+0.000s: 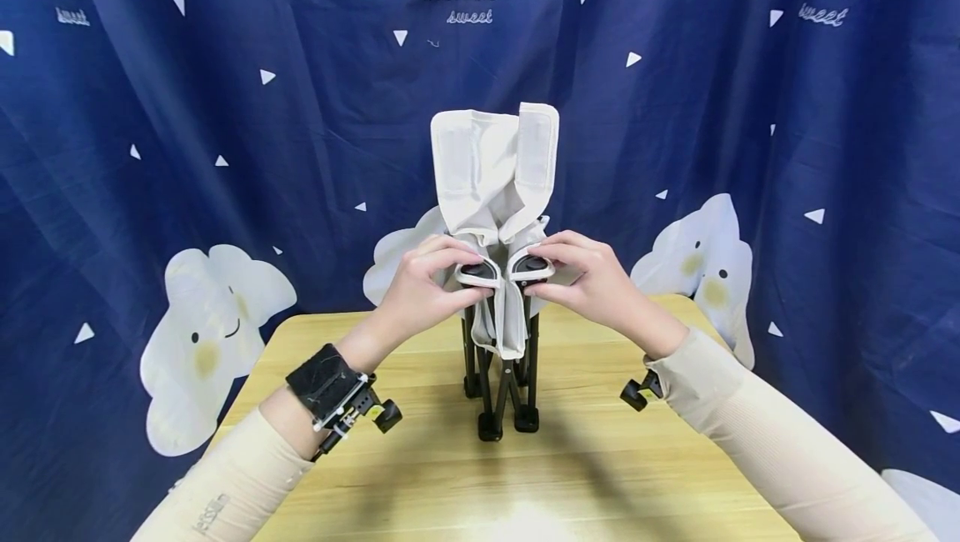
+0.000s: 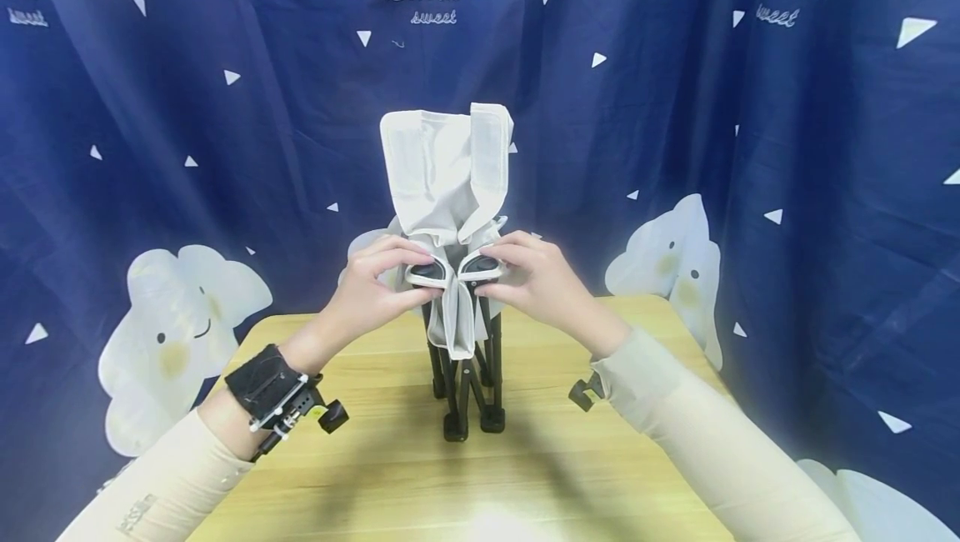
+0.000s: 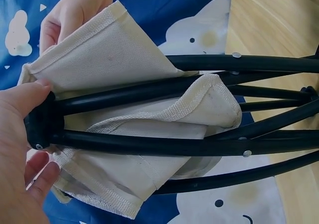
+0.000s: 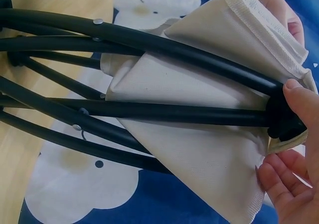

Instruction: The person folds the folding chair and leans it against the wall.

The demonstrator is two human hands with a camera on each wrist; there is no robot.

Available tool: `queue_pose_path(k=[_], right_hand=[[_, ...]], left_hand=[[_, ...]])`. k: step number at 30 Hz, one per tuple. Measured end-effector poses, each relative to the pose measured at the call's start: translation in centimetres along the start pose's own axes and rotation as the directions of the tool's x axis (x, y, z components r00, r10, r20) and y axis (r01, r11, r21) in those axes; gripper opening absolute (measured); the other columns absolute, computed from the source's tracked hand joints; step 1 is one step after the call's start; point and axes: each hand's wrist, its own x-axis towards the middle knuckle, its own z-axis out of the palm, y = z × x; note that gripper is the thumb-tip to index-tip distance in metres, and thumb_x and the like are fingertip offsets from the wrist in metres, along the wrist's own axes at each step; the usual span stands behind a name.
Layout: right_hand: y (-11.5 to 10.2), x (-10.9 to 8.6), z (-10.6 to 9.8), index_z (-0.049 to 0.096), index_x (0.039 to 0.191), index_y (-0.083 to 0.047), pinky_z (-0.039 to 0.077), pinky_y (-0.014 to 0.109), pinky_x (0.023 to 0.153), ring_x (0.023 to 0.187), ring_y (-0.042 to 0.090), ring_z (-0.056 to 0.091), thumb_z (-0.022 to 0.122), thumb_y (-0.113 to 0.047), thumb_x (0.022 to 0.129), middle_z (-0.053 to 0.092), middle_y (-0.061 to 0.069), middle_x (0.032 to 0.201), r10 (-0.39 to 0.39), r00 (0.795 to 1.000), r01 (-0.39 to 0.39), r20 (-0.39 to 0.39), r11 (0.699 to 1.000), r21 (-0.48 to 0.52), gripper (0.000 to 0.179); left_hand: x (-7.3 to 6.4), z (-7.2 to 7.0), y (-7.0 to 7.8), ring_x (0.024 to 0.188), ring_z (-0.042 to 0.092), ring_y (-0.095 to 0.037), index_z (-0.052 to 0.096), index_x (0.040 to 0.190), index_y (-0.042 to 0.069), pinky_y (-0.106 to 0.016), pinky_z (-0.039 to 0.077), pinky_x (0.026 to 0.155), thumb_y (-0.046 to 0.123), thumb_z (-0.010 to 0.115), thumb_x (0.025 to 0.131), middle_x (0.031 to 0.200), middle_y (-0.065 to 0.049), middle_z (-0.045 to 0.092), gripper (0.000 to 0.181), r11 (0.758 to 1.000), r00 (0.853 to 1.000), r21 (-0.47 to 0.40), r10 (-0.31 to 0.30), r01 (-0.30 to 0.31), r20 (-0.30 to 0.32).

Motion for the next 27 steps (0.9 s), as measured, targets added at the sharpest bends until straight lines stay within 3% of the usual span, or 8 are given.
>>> queue_pose_path(k=[5, 13, 19, 27], right_hand=[[-0.2, 0.0, -0.2, 0.081, 0.116, 0.001, 0.053, 0.019, 0.083, 0.085, 0.026, 0.071, 0.102, -0.006, 0.069, 0.078, 0.014, 0.104, -0.003, 1.000, 0.004, -0.008, 1.000, 0.011, 0.052], [-0.1, -0.2, -0.7, 0.080, 0.116, 0.003, 0.059, 0.037, 0.077, 0.085, 0.027, 0.071, 0.101, -0.002, 0.068, 0.079, 0.016, 0.107, -0.020, 0.999, 0.021, -0.036, 0.999, 0.031, 0.053], [0.2, -0.5, -1.2, 0.080, 0.115, 0.005, 0.053, 0.031, 0.074, 0.079, 0.029, 0.065, 0.100, 0.001, 0.067, 0.078, 0.019, 0.104, -0.036, 0.998, 0.037, -0.056, 0.999, 0.022, 0.052], [0.8, -1.1, -1.9, 0.080, 0.116, 0.005, 0.050, 0.008, 0.087, 0.085, 0.035, 0.069, 0.099, 0.004, 0.067, 0.078, 0.020, 0.105, -0.004, 0.998, 0.006, -0.068, 1.000, 0.028, 0.053]], left_hand=[[-0.2, -0.6, 0.2, 0.108, 0.071, -0.027, 0.083, 0.108, 0.004, -0.025, 0.054, 0.098, 0.004, 0.100, 0.073, 0.112, -0.010, 0.080, 0.039, 1.000, 1.000, 0.015, -0.011, 0.011, 0.007], [-0.8, -1.3, -0.1, 0.110, 0.071, -0.029, 0.083, 0.109, 0.005, -0.025, 0.054, 0.099, 0.004, 0.102, 0.071, 0.114, -0.011, 0.080, 0.042, 0.999, 1.000, 0.037, 0.017, -0.017, 0.001], [-1.0, -1.9, -0.3, 0.111, 0.072, -0.031, 0.083, 0.110, 0.004, -0.024, 0.053, 0.102, 0.004, 0.102, 0.070, 0.115, -0.013, 0.080, 0.044, 0.998, 0.999, 0.059, 0.035, -0.034, -0.012], [-1.5, -2.9, -0.7, 0.108, 0.072, -0.030, 0.083, 0.110, 0.004, -0.021, 0.052, 0.103, 0.004, 0.102, 0.069, 0.109, -0.012, 0.080, 0.045, 0.997, 0.999, 0.075, 0.034, -0.032, -0.023]])
